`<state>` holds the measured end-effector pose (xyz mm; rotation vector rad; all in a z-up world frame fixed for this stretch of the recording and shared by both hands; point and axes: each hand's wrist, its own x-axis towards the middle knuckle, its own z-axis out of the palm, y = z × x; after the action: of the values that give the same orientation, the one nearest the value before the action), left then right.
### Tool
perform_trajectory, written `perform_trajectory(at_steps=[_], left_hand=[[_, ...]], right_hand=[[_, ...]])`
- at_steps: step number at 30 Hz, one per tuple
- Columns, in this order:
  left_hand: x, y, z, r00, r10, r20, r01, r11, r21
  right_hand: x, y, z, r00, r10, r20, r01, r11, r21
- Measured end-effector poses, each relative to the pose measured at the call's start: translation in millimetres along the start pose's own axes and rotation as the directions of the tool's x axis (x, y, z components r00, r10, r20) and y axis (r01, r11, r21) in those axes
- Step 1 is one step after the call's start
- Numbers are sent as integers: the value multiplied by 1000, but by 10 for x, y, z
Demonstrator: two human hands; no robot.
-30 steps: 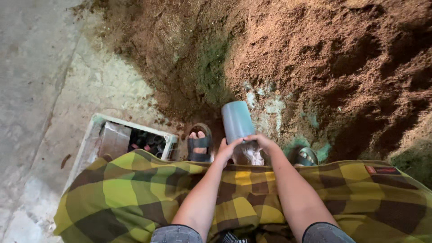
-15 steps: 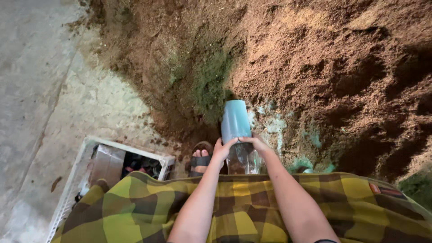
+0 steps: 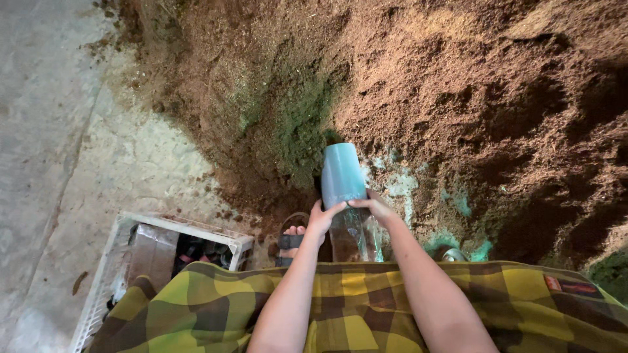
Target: The person sits on the floor and uses a cylindrical scoop to transfer brown substrate from a large pile into a clear plastic bag. They repeatedly scoop and pour the material, then pat it down inside the bag to compact it.
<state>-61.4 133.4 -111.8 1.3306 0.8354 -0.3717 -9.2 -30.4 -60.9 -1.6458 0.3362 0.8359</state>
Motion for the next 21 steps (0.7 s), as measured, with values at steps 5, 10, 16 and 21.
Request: perform_trajectory(at_steps=[5, 10, 16, 21], left_hand=[[-183, 45, 29, 999, 32, 28, -31, 998, -51], [-250, 27, 47, 986, 119, 117, -106, 988, -108], [-18, -247, 93, 931, 260, 255, -218, 959, -180], [-655, 177, 51, 868, 352, 350, -289, 932, -219]], right_hand=[[450, 612, -217, 999, -39, 0, 39, 998, 51], [65, 552, -260, 993, -113, 17, 109, 979, 172], [3, 638, -309, 943, -332, 5, 316, 904, 289], [-77, 647, -374, 906, -421, -47, 415, 861, 294]])
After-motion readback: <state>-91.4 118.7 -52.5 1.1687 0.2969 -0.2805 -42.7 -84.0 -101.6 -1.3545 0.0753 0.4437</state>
